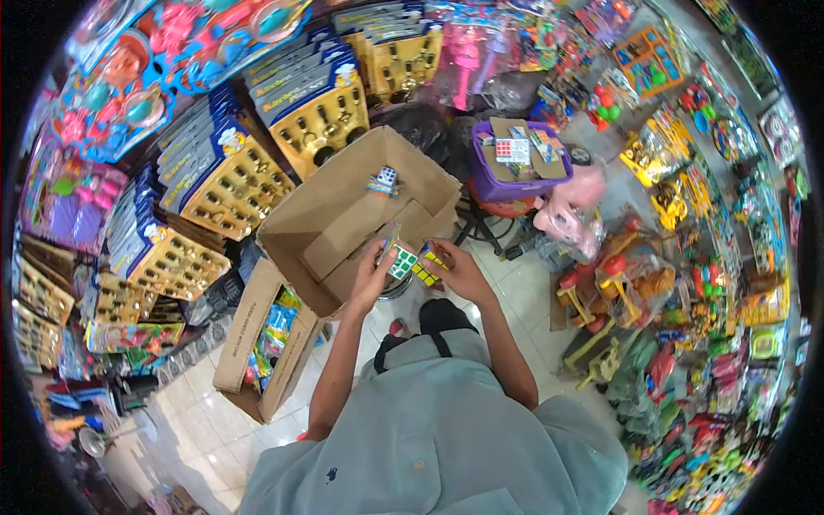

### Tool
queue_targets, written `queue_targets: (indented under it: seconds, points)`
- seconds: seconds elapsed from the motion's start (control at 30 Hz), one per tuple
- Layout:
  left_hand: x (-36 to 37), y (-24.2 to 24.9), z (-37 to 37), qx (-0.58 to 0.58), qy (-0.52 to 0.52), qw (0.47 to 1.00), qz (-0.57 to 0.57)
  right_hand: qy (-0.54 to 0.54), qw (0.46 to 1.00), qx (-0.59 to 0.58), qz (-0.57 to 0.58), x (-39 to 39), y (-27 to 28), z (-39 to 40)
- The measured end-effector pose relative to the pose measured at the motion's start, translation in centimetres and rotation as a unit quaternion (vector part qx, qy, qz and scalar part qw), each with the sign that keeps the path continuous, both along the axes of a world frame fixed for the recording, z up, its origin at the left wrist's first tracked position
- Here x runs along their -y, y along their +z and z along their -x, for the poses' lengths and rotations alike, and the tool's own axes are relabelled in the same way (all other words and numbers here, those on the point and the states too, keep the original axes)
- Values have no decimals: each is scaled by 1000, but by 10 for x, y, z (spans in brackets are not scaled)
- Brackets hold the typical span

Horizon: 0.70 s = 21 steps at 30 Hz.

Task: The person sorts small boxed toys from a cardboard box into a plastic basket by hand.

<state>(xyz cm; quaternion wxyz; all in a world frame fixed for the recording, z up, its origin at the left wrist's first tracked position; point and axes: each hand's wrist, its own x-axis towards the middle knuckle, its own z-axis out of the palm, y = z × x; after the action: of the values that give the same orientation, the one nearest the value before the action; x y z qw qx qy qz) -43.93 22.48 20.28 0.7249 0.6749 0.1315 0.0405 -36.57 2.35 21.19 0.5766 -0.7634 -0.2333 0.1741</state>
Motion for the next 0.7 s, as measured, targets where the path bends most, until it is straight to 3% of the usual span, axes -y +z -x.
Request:
queue_targets:
  seconds: [0.03,0.27,0.37,0.5,0.7]
  points:
    - [10,18,3,-3,-7,999,44,-15,994,-103,-29,5,17,8]
    - [53,-5,-23,-11,-27,998,-48,-55,998,-13,42,62,10,-5]
    - [76,-10,-46,-60,-80,993,-56,-90,994,-30,61,97,29,-10]
    - [122,-9,-81,-46,-122,990,-53,-133,990,-34,35,151,16,-29]
    - [183,-3,-131,12,-59,993,-101,-192,978,-79,-12,228,8,-73]
